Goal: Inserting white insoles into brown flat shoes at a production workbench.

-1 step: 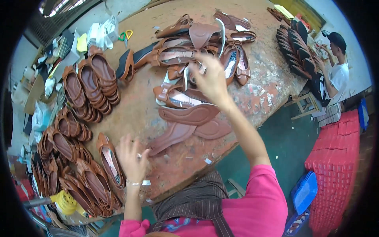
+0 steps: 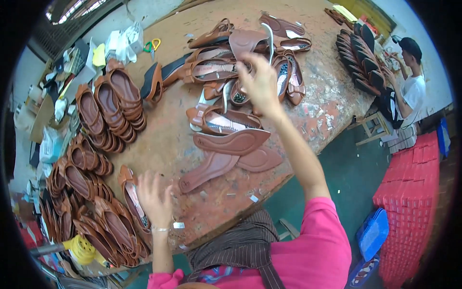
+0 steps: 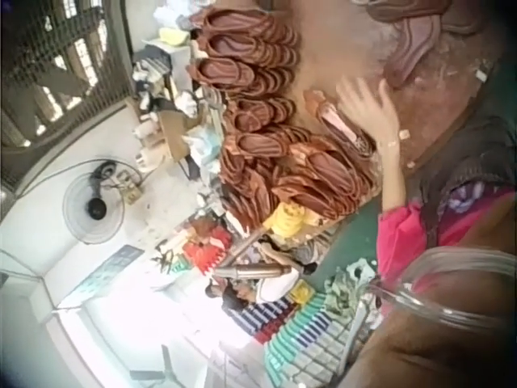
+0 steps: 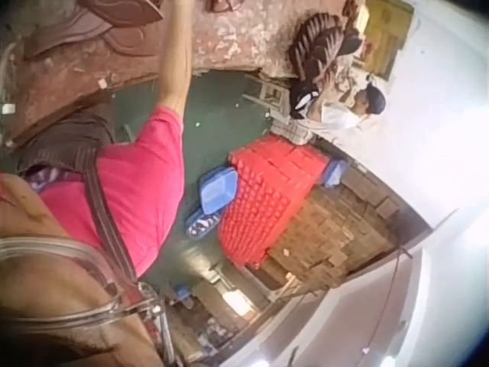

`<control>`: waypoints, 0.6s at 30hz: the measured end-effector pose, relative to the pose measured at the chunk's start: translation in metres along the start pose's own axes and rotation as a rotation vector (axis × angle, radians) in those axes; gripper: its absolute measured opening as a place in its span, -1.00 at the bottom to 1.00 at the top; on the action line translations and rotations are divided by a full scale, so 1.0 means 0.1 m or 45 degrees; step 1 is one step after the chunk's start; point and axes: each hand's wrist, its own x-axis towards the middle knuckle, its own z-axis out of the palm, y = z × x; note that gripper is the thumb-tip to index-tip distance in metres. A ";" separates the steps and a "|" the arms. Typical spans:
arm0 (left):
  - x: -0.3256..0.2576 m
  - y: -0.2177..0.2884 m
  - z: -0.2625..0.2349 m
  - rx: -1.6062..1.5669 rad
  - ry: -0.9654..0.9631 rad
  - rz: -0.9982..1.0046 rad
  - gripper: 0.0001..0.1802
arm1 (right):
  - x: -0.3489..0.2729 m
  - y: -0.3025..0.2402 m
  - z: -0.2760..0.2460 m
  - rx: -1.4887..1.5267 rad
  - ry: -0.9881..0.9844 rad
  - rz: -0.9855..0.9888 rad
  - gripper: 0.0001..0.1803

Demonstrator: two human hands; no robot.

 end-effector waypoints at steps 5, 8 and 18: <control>-0.47 -0.50 -0.28 0.432 0.172 -0.404 -0.35 | 1.13 0.85 0.64 -0.121 0.052 0.574 -0.38; -0.60 -0.55 -0.18 0.432 0.074 -0.493 -0.30 | 1.31 1.46 0.88 0.010 0.051 0.933 -0.38; -0.66 -0.74 -0.13 0.266 -0.069 -0.586 -0.42 | 0.25 -0.01 -0.23 1.228 -0.317 0.381 -0.39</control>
